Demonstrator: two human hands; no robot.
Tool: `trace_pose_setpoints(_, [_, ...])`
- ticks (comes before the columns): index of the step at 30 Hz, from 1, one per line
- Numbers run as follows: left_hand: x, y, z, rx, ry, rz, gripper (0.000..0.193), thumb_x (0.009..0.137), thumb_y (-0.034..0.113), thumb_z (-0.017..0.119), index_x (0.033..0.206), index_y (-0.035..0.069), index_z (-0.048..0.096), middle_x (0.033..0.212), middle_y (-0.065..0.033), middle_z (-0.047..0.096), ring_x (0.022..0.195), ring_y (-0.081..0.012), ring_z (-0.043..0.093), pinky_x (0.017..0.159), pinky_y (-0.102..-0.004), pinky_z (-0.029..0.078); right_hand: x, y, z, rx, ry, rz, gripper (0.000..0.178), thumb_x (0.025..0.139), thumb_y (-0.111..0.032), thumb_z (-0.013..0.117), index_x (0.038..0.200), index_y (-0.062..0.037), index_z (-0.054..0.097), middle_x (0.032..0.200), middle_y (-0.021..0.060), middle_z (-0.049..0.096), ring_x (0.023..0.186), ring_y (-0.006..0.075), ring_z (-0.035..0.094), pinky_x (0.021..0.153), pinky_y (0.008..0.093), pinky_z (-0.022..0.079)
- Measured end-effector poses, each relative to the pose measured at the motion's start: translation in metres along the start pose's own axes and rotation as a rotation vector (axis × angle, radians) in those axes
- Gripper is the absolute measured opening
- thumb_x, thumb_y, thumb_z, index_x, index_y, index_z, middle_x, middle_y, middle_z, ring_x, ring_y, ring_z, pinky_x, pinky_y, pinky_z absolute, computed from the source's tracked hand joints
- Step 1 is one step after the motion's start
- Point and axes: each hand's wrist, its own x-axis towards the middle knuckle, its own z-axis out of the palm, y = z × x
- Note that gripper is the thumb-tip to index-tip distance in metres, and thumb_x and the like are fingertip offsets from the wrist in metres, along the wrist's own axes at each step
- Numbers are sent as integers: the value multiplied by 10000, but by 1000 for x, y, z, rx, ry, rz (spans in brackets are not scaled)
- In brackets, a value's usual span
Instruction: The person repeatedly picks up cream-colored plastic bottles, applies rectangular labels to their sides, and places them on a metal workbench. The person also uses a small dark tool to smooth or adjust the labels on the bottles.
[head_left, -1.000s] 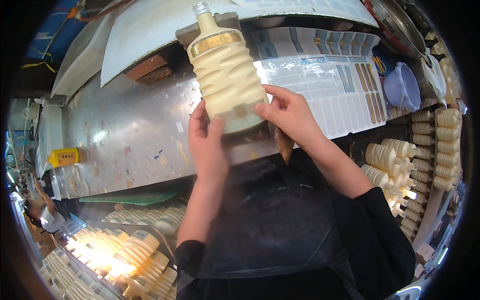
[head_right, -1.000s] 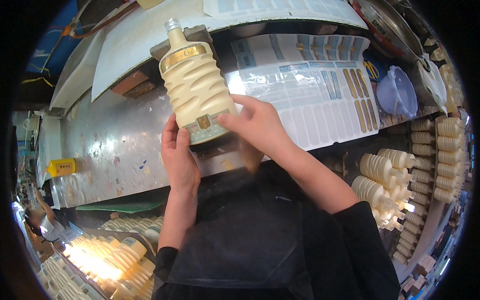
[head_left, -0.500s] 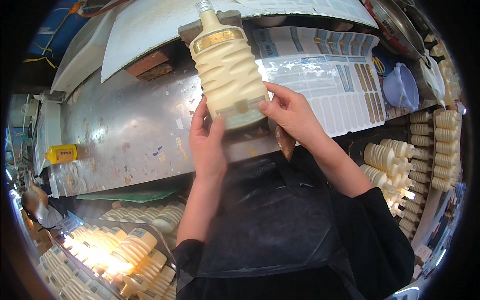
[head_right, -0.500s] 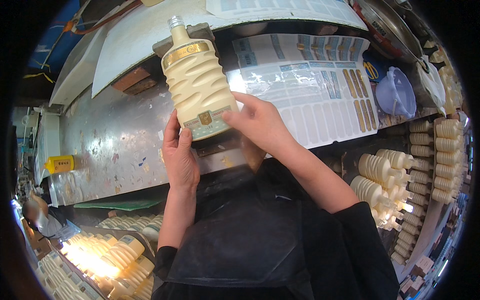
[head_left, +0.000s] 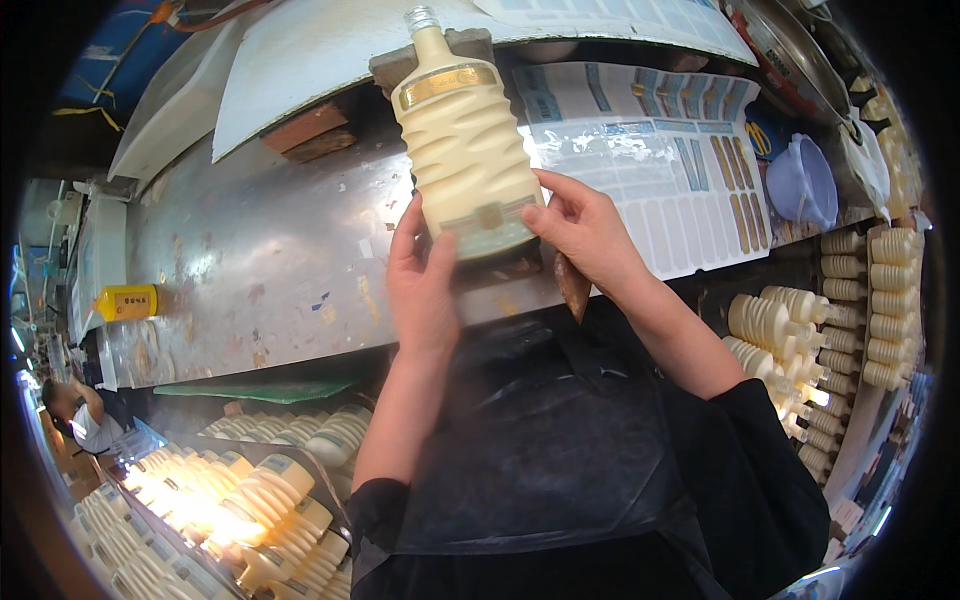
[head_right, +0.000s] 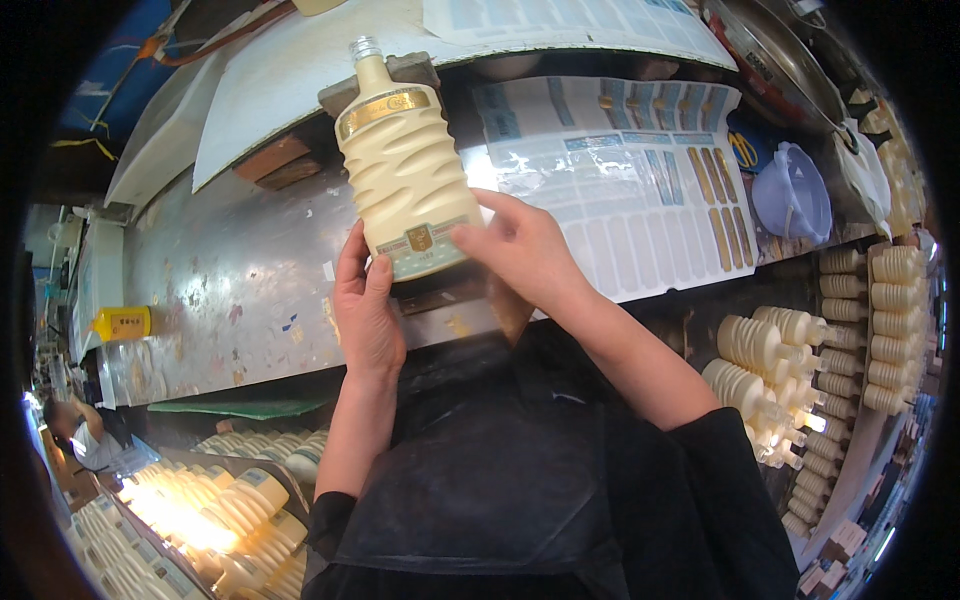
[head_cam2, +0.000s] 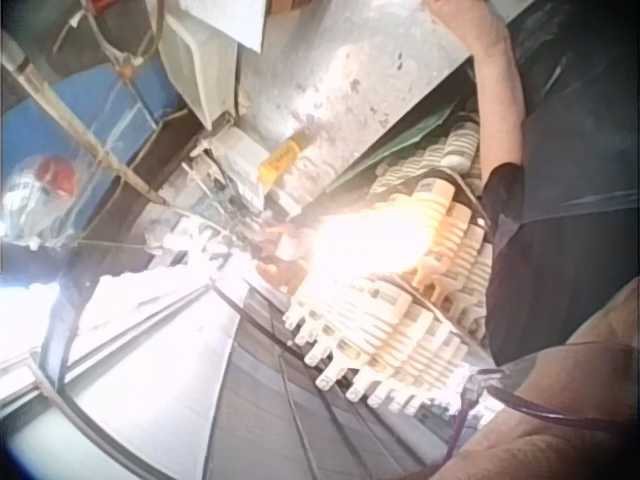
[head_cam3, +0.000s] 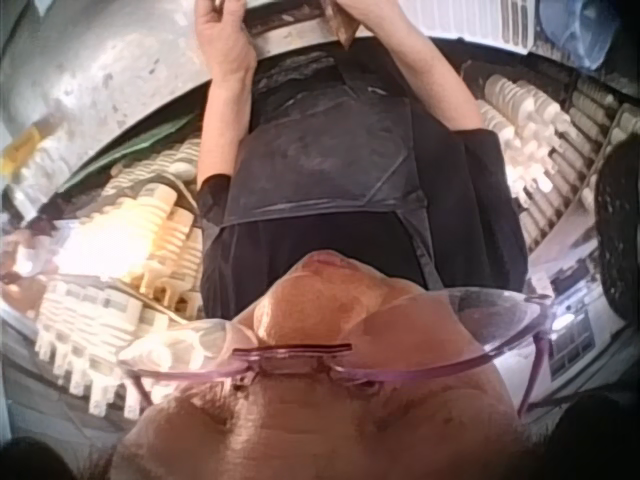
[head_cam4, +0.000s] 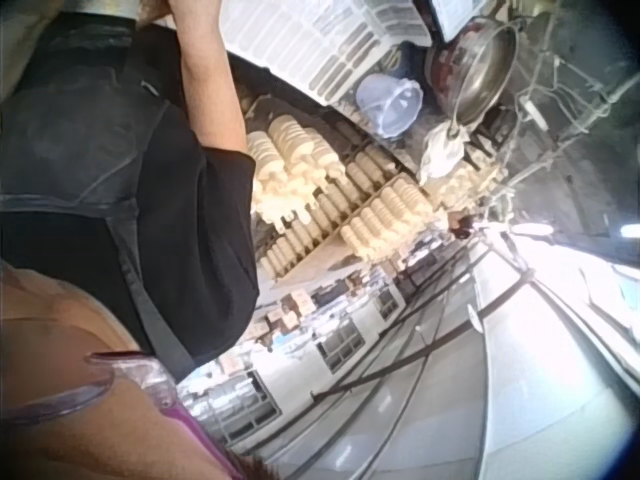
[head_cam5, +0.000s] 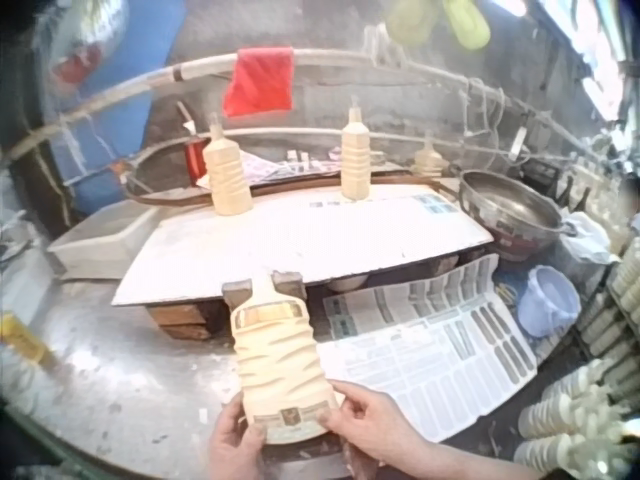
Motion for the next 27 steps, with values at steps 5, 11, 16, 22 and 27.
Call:
trace_pose_setpoints(5, [-5,-5,-11,244,-80,44,833,761,75,797,1514,26,446,1462,-129,468,1375,-271,453,1135,-408,409,-3,-5,-8,230,-67,44,515,1055,-316,600,1448,13,548,839,-47,570,648,3,485,580,165,401])
trace_pose_setpoints(11, [-4,0,-5,853,-27,447,864,673,154,889,1448,57,520,1326,-155,545,1247,-330,512,1090,-434,405,-1,3,-12,121,-68,57,467,1070,-311,567,1422,-3,580,936,-35,653,732,0,506,648,190,430])
trace_pose_setpoints(16, [-6,-2,-1,842,2,490,828,681,200,903,1405,46,532,1303,-156,558,1225,-337,516,1061,-445,416,1,8,-19,178,-123,101,476,1060,-318,595,1426,-14,579,938,-33,667,688,9,494,611,196,420])
trace_pose_setpoints(22, [-1,-10,-1,677,26,430,695,787,236,835,1371,22,526,1255,-165,558,1199,-336,523,1056,-450,414,-2,6,-3,119,-20,58,478,1047,-323,623,1416,-22,588,934,-28,676,665,12,491,585,191,406])
trace_pose_setpoints(27, [0,-16,1,548,42,370,654,809,219,809,1362,14,526,1243,-162,552,1191,-324,528,1040,-436,428,-4,9,-8,121,12,54,442,1063,-294,576,1415,-27,586,937,-52,644,689,-7,485,617,168,402])
